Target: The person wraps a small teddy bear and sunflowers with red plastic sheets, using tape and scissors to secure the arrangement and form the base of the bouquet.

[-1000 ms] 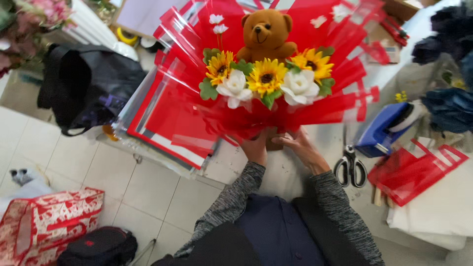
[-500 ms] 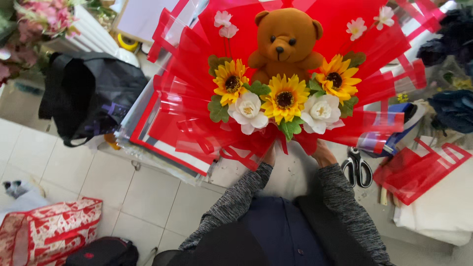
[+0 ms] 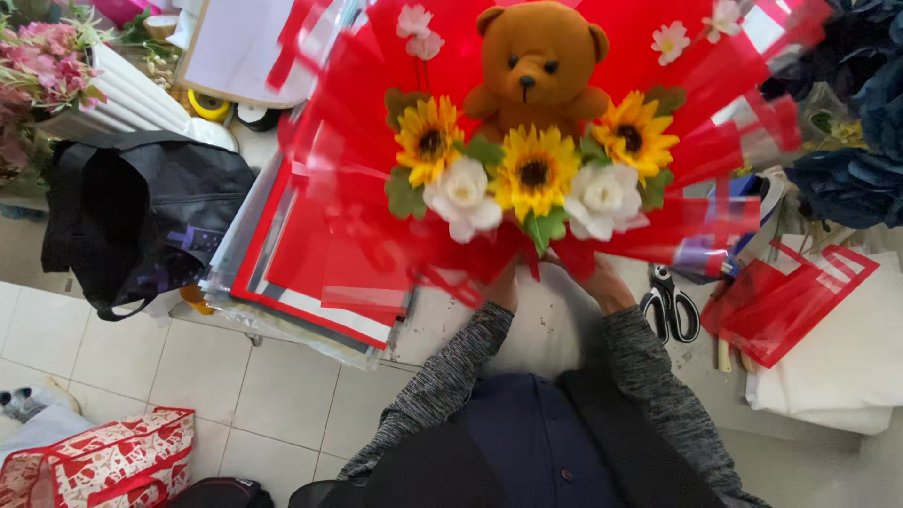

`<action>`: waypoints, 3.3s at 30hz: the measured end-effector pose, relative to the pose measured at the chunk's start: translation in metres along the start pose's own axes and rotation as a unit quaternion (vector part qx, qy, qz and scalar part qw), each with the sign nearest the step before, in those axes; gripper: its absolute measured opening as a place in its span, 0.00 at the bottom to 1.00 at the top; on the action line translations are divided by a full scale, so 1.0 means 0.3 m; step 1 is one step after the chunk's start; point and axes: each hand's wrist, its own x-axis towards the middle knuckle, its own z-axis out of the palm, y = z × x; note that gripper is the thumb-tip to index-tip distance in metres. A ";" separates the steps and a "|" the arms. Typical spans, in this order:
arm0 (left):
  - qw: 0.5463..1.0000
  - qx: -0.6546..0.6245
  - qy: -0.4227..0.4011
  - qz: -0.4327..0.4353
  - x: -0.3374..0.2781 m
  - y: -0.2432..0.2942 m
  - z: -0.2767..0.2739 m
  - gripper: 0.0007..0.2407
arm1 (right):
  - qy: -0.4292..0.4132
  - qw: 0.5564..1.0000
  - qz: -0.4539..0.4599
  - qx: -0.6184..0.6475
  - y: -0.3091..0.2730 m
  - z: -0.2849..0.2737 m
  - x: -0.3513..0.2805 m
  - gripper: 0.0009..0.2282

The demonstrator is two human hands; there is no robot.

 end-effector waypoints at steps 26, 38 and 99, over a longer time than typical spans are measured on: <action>0.926 0.369 -0.062 -0.047 -0.005 0.338 0.036 0.41 | 0.225 0.946 0.054 -0.227 -0.263 0.034 -0.019 0.07; 0.920 0.388 -0.061 -0.020 -0.010 0.336 0.036 0.38 | 0.169 0.966 0.038 -0.192 -0.162 0.054 0.058 0.02; 0.896 0.308 -0.316 -0.040 0.352 0.045 -0.071 0.12 | 0.228 0.951 0.050 -0.201 -0.157 0.073 0.050 0.05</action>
